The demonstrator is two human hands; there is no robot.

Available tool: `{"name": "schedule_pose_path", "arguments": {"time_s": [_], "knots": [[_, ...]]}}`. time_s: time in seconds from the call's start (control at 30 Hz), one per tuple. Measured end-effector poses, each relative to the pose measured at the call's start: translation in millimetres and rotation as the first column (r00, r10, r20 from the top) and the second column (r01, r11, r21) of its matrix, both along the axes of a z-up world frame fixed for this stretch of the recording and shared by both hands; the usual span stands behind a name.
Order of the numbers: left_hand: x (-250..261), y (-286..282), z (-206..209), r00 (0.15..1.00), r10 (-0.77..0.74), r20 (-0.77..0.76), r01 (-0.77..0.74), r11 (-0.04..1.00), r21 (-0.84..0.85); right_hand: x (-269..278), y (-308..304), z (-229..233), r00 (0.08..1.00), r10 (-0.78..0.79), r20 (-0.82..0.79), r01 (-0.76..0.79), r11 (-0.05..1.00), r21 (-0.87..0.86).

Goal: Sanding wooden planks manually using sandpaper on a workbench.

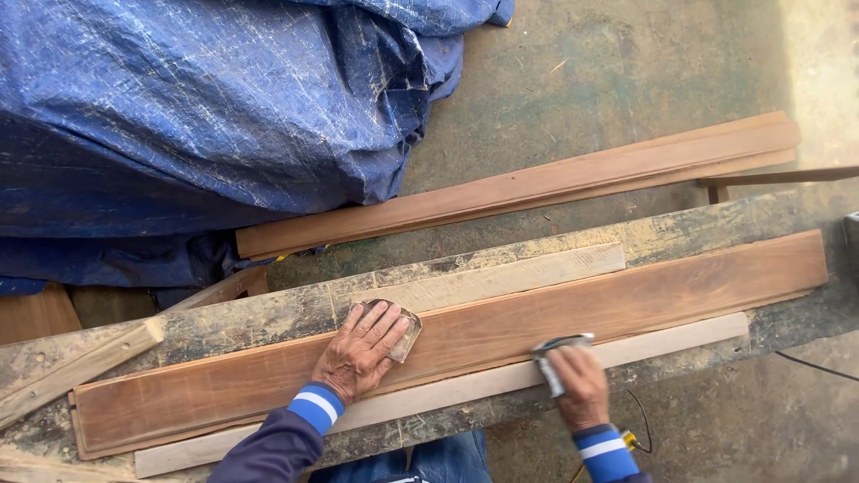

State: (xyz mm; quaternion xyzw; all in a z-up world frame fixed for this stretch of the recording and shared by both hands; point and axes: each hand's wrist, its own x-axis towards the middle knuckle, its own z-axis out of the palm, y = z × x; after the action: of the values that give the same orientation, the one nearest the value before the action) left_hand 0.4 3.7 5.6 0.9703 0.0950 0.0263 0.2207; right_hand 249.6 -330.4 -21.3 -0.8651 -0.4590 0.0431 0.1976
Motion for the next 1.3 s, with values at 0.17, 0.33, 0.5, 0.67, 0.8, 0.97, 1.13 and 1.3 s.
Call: {"name": "schedule_pose_path", "arguments": {"time_s": [0.17,0.33,0.5,0.67,0.8,0.97,1.13,1.3], "knots": [[-1,-4,-3,1.000,0.011,0.027,-0.012,0.999,0.032,-99,82,14,0.925,0.360,-0.124,-0.345,0.930,0.127],[0,-3,-5,0.999,0.013,-0.035,-0.012,1.000,0.010,-18,20,-12,0.892,0.446,-0.071,-0.438,0.893,0.107],[-1,-5,-10,1.000,0.029,0.011,-0.030,0.998,0.059,95,-35,25,0.979,0.201,-0.019,-0.202,0.979,-0.025],[-1,-7,-11,0.999,0.036,0.008,-0.037,0.998,0.054,17,-7,-10,0.984,0.166,-0.069,-0.161,0.984,0.070],[1,-8,-9,0.998,0.051,0.021,-0.053,0.996,0.068,-61,63,7,0.851,0.499,-0.164,-0.501,0.865,0.030],[11,-5,-2,0.999,0.041,0.022,-0.043,0.996,0.075,28,-8,-3,0.934,0.344,-0.100,-0.343,0.939,0.029],[1,-1,3,1.000,0.015,0.014,-0.016,0.998,0.058,39,5,14,0.935,0.309,-0.173,-0.314,0.949,-0.006],[0,-1,-4,1.000,0.028,0.008,-0.028,0.999,0.035,-72,99,17,0.779,0.589,-0.216,-0.581,0.807,0.107]]}}
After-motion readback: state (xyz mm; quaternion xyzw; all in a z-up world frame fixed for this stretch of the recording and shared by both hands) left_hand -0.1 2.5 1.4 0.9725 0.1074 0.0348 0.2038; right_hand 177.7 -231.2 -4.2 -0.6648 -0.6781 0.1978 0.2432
